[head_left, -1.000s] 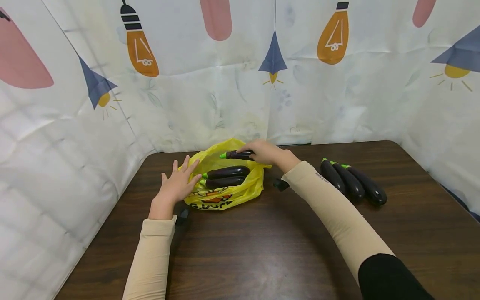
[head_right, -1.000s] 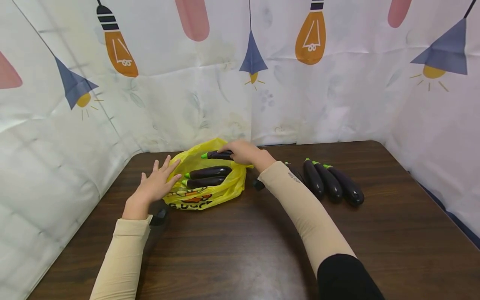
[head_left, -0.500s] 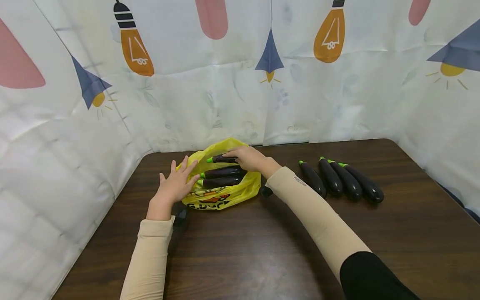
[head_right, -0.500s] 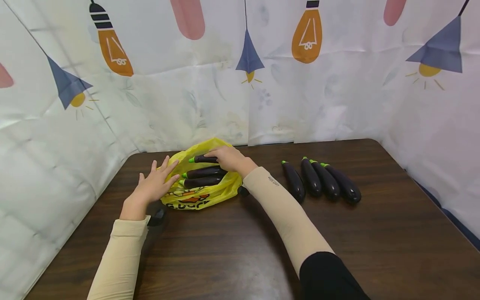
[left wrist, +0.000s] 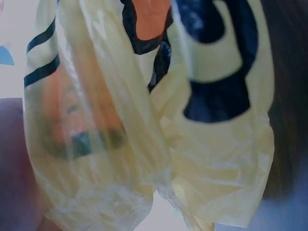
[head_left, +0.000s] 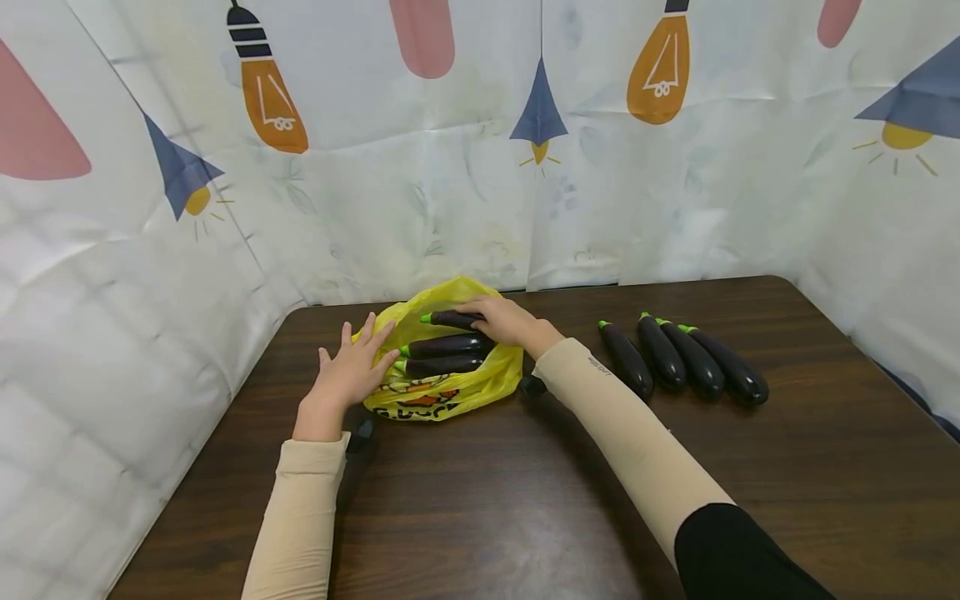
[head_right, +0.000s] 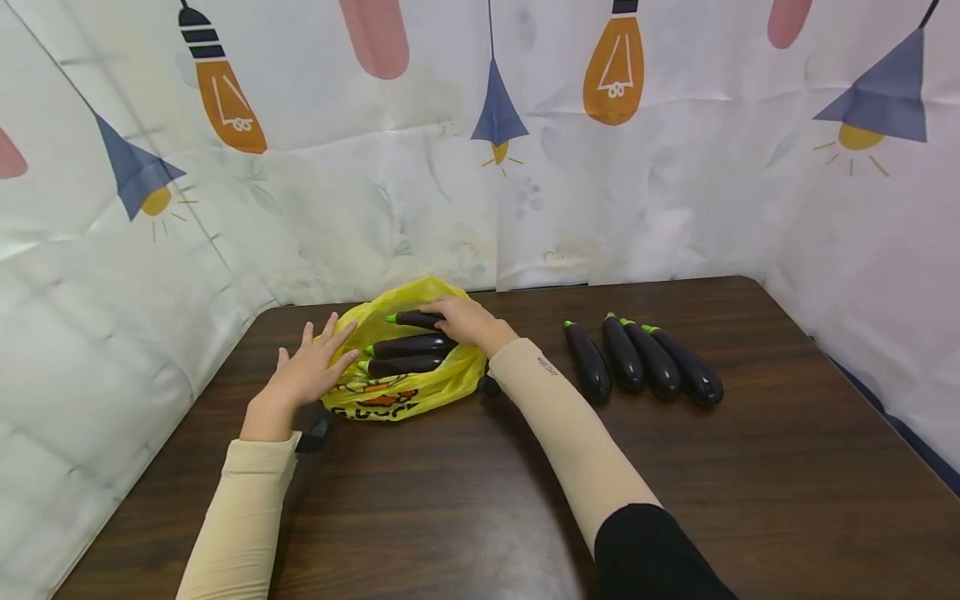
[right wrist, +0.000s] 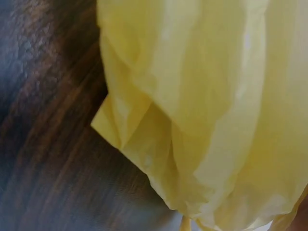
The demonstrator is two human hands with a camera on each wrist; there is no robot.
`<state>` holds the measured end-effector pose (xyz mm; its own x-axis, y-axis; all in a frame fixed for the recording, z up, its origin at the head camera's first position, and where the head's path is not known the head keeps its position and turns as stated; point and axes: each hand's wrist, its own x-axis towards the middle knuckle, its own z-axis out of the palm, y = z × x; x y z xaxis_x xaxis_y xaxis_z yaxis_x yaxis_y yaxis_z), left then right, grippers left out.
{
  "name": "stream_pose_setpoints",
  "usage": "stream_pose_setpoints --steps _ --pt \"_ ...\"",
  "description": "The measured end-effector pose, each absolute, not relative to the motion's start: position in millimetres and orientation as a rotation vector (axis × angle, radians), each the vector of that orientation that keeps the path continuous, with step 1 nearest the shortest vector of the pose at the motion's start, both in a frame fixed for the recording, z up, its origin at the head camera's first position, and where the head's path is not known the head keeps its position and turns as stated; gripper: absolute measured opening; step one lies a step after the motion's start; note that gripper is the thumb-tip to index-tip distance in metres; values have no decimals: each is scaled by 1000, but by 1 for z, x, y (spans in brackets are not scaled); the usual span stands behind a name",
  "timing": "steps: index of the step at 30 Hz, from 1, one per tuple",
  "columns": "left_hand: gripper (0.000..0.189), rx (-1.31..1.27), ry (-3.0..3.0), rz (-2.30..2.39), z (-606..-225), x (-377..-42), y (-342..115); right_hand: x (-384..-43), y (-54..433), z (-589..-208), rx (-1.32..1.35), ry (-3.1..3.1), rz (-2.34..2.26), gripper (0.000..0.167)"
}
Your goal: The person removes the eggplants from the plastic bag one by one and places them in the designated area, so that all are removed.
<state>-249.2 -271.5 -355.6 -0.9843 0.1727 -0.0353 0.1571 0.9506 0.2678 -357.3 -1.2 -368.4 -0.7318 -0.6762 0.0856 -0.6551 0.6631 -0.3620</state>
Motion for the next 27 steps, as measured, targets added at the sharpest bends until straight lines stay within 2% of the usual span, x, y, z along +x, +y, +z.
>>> stream_pose_setpoints --steps 12,27 --pt "65 250 3037 415 -355 -249 -272 -362 -2 -377 -1035 2768 -722 37" --pt "64 246 3033 434 -356 -249 -272 -361 -4 -382 -969 2742 -809 35"
